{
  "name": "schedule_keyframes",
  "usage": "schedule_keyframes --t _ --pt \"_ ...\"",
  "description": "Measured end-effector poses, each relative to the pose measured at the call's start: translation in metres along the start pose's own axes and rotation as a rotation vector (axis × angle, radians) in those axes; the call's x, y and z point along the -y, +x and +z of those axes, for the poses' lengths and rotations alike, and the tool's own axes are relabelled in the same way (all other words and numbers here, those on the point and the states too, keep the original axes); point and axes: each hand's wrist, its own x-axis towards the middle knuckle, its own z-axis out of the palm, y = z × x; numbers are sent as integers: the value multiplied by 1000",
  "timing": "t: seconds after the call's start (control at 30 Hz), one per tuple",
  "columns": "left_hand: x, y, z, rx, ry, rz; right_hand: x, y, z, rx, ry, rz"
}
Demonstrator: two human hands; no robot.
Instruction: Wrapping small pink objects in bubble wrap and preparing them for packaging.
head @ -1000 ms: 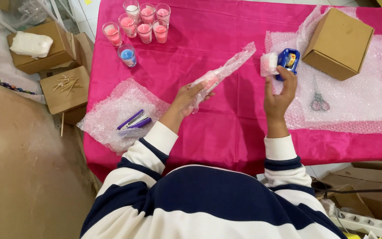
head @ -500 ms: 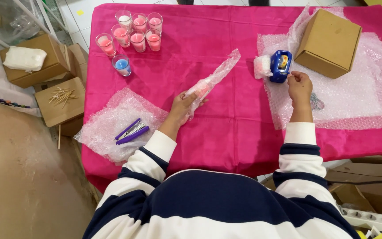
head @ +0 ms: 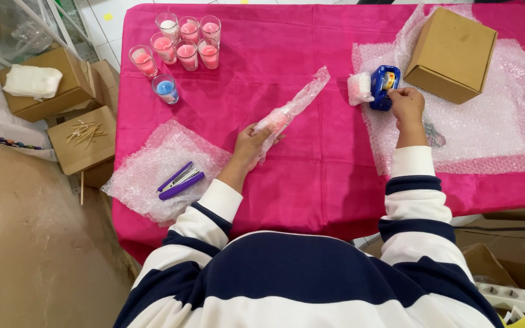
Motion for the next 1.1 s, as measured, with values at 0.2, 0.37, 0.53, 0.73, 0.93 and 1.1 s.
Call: schedule_keyframes --t 0.2,0.37,0.53,0.73,0.93,1.1 --pt "-1 1 -2 22 37 1 59 -53 -11 91 352 202" --pt "-5 -6 4 8 42 17 65 -66 -14 89 463 207" --pt "-7 -7 4 14 61 20 64 -75 -14 70 567 204" --pt "-13 -12 8 6 64 23 68 -85 -20 86 666 239" --pt "-9 -10 6 13 57 20 48 -74 -15 109 738 254" --pt "-10 -12 9 17 64 29 25 -64 -5 124 753 242"
